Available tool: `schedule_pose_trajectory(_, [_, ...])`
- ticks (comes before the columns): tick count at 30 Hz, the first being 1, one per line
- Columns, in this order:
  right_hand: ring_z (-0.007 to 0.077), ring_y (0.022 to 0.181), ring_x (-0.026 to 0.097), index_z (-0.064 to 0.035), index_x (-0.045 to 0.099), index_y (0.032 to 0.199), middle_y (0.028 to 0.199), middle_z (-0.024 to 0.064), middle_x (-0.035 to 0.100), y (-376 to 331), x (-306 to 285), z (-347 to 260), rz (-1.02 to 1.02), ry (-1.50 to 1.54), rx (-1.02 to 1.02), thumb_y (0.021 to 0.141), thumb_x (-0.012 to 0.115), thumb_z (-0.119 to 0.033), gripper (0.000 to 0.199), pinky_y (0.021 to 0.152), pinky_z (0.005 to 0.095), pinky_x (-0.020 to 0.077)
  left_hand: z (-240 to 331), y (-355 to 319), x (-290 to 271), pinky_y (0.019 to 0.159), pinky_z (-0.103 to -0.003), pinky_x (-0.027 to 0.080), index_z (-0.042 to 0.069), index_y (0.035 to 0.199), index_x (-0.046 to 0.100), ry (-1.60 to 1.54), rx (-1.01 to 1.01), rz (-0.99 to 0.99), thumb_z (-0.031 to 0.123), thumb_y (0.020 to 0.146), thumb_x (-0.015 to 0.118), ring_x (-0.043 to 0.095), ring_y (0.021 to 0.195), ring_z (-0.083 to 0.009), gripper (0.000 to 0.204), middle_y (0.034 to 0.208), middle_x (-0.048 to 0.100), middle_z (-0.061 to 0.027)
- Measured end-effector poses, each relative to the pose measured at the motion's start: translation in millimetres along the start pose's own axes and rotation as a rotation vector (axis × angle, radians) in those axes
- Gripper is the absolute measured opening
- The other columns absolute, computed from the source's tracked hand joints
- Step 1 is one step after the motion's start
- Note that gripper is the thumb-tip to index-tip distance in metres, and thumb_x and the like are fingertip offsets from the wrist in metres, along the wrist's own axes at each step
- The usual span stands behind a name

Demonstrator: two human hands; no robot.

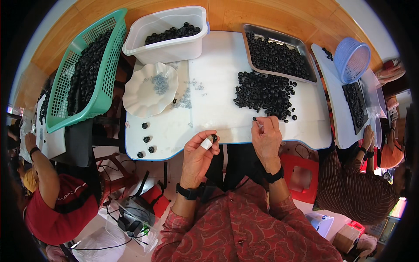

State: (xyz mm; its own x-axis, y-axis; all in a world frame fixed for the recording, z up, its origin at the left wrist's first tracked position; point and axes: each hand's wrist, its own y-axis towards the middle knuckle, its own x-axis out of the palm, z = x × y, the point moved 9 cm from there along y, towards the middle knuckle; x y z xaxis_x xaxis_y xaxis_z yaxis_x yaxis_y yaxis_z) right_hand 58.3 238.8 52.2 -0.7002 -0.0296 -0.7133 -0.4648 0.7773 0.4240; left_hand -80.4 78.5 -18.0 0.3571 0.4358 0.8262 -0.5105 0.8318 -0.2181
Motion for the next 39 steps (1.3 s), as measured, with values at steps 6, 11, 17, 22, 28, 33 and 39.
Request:
schedule_pose_trajectory(6, [0.0267,0.066,0.064,-0.0037,0.063,0.101,0.093,0.0116,0.058,0,1,5,-0.020,0.084,0.025,0.083,0.072,-0.003,0.020,0.058,0.0364,0.0512,1,0,0,0.071,-0.027,0.047,-0.006,0.120,0.061,0.006,-0.003,0.006,0.003,0.092,0.063,0.058,0.080,-0.0148,0.029,0.101,0.064,-0.0127])
schedule_pose_trajectory(11, [0.0298,0.071,0.064,-0.0024,0.064,0.101,0.094,0.0137,0.059,1,-2,-3,0.002,0.067,-0.061,0.086,0.068,-0.001,0.016,0.061,0.0369,0.0513,0,-1,2,0.071,-0.027,0.048,-0.006,0.118,0.062,0.021,-0.007,0.016,0.003,0.093,0.062,0.059,0.080,-0.0147,0.027,0.101,0.065,-0.0128])
schedule_pose_trajectory(17, [0.0312,0.076,0.065,-0.0002,0.064,0.100,0.090,0.0166,0.060,-10,6,-27,-0.150,0.326,-0.016,0.088,0.063,0.004,0.013,0.064,0.0363,0.0508,-6,-2,8,0.071,-0.027,0.049,-0.005,0.119,0.062,0.070,-0.002,-0.025,0.005,0.094,0.062,0.059,0.080,-0.0139,0.026,0.103,0.065,-0.0134])
schedule_pose_trajectory(22, [0.0215,0.069,0.065,0.0014,0.065,0.101,0.087,0.0130,0.063,-23,8,-56,-0.291,0.551,0.031,0.086,0.064,0.006,0.016,0.060,0.0300,0.0507,-14,1,18,0.072,-0.028,0.050,-0.004,0.119,0.063,0.103,-0.004,-0.058,0.007,0.096,0.060,0.061,0.079,-0.0148,0.026,0.101,0.066,-0.0122])
schedule_pose_trajectory(28, [0.0184,0.071,0.066,0.0011,0.066,0.101,0.088,0.0104,0.063,-24,6,-62,-0.314,0.598,0.019,0.088,0.067,0.003,0.014,0.062,0.0275,0.0520,-18,-2,22,0.072,-0.028,0.051,-0.005,0.119,0.063,0.122,-0.042,-0.079,0.005,0.097,0.058,0.061,0.079,-0.0150,0.025,0.097,0.065,-0.0089])
schedule_pose_trajectory(33, [0.0178,0.074,0.066,0.0006,0.067,0.103,0.089,0.0102,0.063,-24,5,-65,-0.337,0.596,0.015,0.088,0.065,0.005,0.016,0.065,0.0261,0.0525,-18,-3,20,0.073,-0.028,0.054,-0.004,0.121,0.061,0.107,-0.025,-0.109,0.002,0.098,0.055,0.064,0.083,-0.0141,0.024,0.099,0.066,-0.0093])
schedule_pose_trajectory(39, [0.0145,0.078,0.065,0.0020,0.068,0.103,0.093,0.0083,0.063,-24,12,-56,-0.352,0.730,0.099,0.089,0.064,0.005,0.014,0.068,0.0250,0.0527,-20,-3,25,0.072,-0.028,0.054,-0.005,0.121,0.061,0.033,-0.052,-0.120,0.004,0.099,0.056,0.064,0.082,-0.0142,0.025,0.100,0.066,-0.0103])
